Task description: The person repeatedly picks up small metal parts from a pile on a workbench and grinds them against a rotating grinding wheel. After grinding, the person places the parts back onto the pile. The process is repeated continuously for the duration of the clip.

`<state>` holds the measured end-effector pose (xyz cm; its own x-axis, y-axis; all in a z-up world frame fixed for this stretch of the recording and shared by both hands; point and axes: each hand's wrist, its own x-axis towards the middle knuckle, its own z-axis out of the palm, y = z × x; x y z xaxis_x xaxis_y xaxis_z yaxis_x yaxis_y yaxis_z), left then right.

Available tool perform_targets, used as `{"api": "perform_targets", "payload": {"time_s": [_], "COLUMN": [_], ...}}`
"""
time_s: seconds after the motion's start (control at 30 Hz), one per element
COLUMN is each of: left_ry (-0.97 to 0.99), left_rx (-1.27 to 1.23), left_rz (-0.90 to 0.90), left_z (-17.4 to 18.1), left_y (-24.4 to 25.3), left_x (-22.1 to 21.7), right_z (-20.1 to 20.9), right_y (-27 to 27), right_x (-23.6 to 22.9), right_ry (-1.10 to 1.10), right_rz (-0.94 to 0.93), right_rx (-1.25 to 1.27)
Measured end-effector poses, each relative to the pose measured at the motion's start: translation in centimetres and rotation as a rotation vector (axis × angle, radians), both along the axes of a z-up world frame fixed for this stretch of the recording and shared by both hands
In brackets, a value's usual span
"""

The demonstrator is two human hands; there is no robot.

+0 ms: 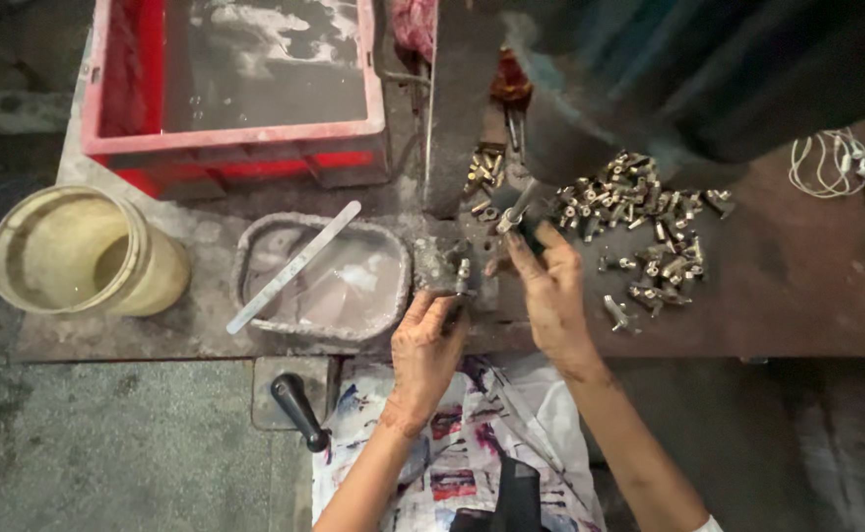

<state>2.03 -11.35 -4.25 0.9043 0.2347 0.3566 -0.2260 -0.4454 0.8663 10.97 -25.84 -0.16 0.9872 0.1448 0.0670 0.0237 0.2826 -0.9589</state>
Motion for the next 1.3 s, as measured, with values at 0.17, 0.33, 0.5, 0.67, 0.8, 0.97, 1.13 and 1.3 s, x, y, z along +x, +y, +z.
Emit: {"api": "perform_targets", "payload": {"time_s": [0.17,0.33,0.5,0.67,0.8,0.97,1.13,1.3], "left_ry": [0.064,0.080,-0.038,0.066,0.282,0.425,0.418,0.428], "left_rx": [0.056,0.208,0.606,0.223,-0.681,-0.890,-0.926,-0.929], "left_rz": [-0.037,0.028,0.041,-0.074,-0.109,-0.027,-0.015,0.002], "left_z": [0.3,2.2,4.0,3.5,2.4,1.6,0.3,1.8], "left_y": [0.6,1.7,1.5,1.9,2.7,2.8,2.4,2.2], "left_x": [0.8,2.3,6.2,5.8,2.6,-0.1,-1.7,-1.1], "right_z": [-0.6,-1.0,-0.7,-0.9,-1.6,-0.8,0.1,-0.4], "right_y": [-0.1,-0.8,-0.3,-0.2,0.2,0.3,0.7,0.7], "right_x": [0.5,0.3,0.4,0.5,0.3,0.3,-0.2,-0.3], "right_ry": [-0.015,-0.027,0.002,-0.019,-0.047,0.003,-0.032,-0.003], "right_rz": [0.038,0.031,-0.049,-0.061,-0.059,-0.086,-0.054,-0.059], "right_rx": [0.027,-0.121,-0.076,-0.098,-0.073,-0.072,-0.039,0.024]}}
